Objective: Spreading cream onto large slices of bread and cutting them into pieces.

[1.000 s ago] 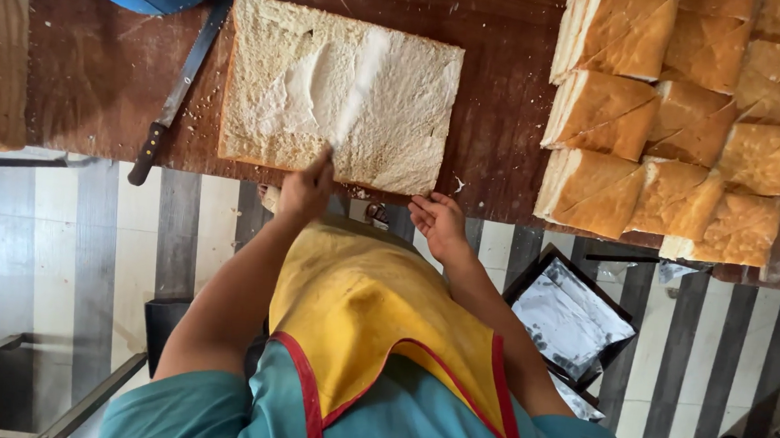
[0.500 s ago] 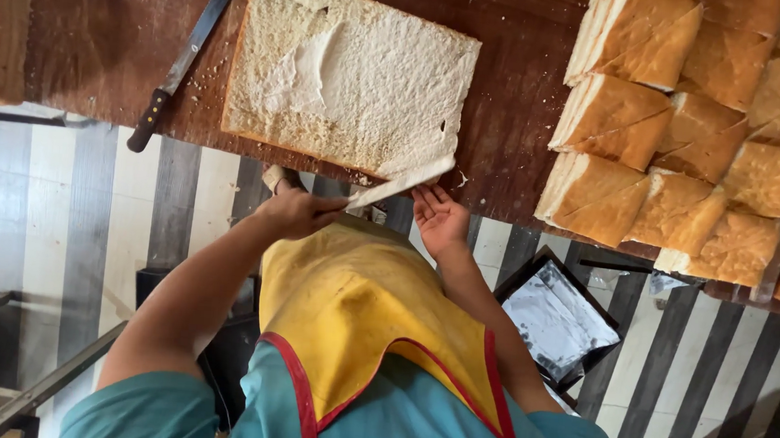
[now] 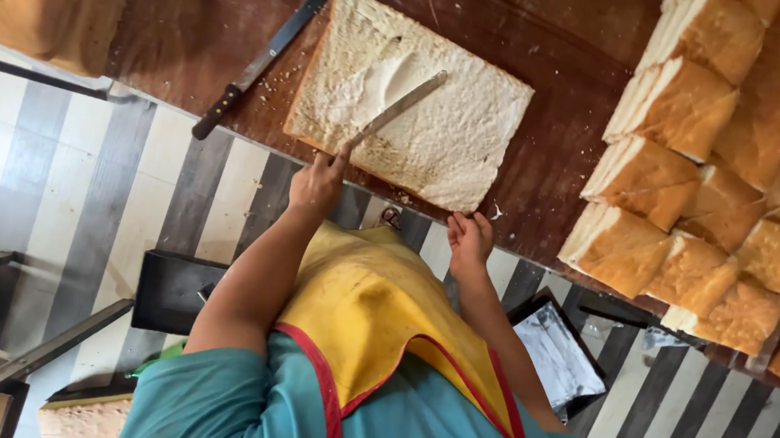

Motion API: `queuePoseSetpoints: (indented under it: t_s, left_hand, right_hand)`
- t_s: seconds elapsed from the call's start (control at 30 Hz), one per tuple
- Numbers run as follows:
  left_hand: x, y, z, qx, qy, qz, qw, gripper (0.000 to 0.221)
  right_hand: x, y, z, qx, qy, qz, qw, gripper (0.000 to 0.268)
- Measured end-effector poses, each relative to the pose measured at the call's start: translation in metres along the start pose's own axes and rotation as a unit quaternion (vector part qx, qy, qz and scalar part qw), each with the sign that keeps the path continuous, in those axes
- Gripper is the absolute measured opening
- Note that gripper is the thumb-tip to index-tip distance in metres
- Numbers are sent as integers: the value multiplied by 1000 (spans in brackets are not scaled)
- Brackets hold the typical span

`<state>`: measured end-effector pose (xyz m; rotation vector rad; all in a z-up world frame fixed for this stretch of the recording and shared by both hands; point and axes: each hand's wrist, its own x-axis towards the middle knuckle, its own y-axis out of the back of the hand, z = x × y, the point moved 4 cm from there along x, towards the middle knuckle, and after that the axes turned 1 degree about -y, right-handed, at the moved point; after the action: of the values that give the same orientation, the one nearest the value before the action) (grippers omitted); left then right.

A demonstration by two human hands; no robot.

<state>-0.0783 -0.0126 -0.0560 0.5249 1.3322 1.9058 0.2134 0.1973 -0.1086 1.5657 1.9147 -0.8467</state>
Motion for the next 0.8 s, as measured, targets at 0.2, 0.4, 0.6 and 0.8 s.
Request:
queuePoseSetpoints:
  t_s: [0.2, 0.4, 0.6, 0.8]
  left_hand:
    - [18, 32, -47, 9, 161, -99, 982, 69]
    - [-2, 67, -93, -10, 173, -26, 985, 65]
    - [-61, 49, -90, -21, 46, -63, 997, 53]
    - [-83, 40, -133, 9, 125, -96, 987, 58]
  right_hand:
    - [13, 5, 2, -45, -4, 48, 998, 56]
    - [35, 25, 8, -179, 38, 38, 982, 48]
    - [-19, -12, -34, -651, 351, 152, 656, 81]
    - [-26, -28, -43, -675, 300, 71, 671, 111]
